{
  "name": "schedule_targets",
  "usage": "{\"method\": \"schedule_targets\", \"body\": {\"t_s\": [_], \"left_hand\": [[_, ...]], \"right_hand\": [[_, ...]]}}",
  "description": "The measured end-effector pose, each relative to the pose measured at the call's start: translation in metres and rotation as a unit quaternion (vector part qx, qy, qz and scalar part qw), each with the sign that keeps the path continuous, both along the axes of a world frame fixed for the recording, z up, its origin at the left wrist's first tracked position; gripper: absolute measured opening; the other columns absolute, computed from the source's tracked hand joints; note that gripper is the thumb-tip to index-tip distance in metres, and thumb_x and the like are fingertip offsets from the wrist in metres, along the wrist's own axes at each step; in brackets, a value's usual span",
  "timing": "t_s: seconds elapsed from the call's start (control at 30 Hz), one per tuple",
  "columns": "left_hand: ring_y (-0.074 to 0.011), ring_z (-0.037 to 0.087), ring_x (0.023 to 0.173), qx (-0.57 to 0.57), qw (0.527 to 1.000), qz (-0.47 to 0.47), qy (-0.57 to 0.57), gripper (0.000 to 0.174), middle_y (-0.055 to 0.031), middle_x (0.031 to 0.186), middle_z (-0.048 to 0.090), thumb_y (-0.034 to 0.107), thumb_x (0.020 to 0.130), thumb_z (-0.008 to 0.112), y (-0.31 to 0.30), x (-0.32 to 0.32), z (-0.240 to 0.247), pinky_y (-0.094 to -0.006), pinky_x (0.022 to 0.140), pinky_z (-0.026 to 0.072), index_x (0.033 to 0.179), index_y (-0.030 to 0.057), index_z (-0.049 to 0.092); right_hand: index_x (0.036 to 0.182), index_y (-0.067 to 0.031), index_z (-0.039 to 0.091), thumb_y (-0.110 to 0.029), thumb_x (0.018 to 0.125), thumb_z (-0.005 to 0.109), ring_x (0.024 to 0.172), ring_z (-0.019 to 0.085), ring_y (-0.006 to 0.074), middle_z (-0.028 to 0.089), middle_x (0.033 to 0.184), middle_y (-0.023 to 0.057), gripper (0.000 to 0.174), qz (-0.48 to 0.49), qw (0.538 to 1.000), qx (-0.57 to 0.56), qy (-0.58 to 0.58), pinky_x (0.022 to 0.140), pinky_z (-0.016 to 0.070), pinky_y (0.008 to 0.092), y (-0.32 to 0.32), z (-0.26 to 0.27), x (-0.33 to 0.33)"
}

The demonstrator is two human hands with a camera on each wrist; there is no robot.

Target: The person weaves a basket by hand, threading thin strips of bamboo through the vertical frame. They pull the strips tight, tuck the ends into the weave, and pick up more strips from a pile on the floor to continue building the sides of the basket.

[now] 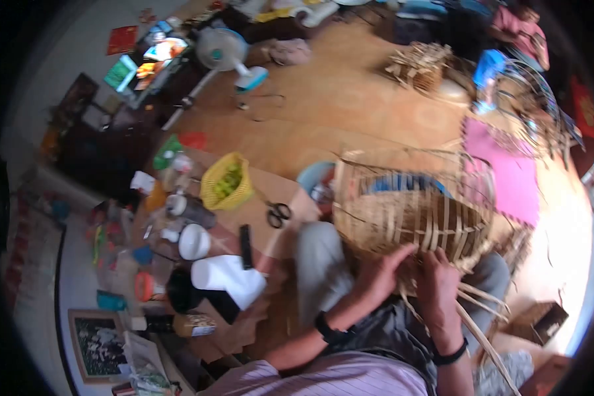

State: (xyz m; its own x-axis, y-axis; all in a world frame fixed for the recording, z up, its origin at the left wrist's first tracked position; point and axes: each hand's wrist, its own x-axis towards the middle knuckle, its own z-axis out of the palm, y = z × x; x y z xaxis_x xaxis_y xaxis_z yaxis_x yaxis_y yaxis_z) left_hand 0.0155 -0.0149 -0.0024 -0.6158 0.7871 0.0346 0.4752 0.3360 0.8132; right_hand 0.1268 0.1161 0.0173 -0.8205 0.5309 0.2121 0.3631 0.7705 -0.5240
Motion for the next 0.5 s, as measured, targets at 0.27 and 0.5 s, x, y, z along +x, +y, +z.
{"method": "schedule_targets", "body": {"t_s": [0.27,0.5], "left_hand": [[-0.0395,0.07,0.118,0.116,0.991,0.009,0.073,0.058,-0.022,0.133,0.07,-0.018,0.084,0.054,0.001,0.006,-0.002,-0.0436,0.095,0.0592,0.138,0.0013,0.063],[-0.0411,0.071,0.101,0.085,0.994,0.006,0.069,0.042,-0.0182,0.11,0.071,-0.017,0.084,0.058,0.0,0.004,-0.003,-0.0491,0.081,0.0575,0.121,0.0041,0.061]], "right_hand": [[0.097,-0.0008,0.072,-0.008,0.087,0.078,0.084,0.068,0.0406,0.067,0.09,0.0178,0.014,0.018,0.99,-0.112,0.082,0.072,0.0533,0.0465,0.009,-0.019,-0.004],[0.09,-0.002,0.067,-0.009,0.087,0.078,0.08,0.066,0.0414,0.063,0.087,0.0168,0.014,0.019,0.993,-0.06,0.101,0.069,0.0522,0.0492,0.0,-0.019,-0.003]]}}
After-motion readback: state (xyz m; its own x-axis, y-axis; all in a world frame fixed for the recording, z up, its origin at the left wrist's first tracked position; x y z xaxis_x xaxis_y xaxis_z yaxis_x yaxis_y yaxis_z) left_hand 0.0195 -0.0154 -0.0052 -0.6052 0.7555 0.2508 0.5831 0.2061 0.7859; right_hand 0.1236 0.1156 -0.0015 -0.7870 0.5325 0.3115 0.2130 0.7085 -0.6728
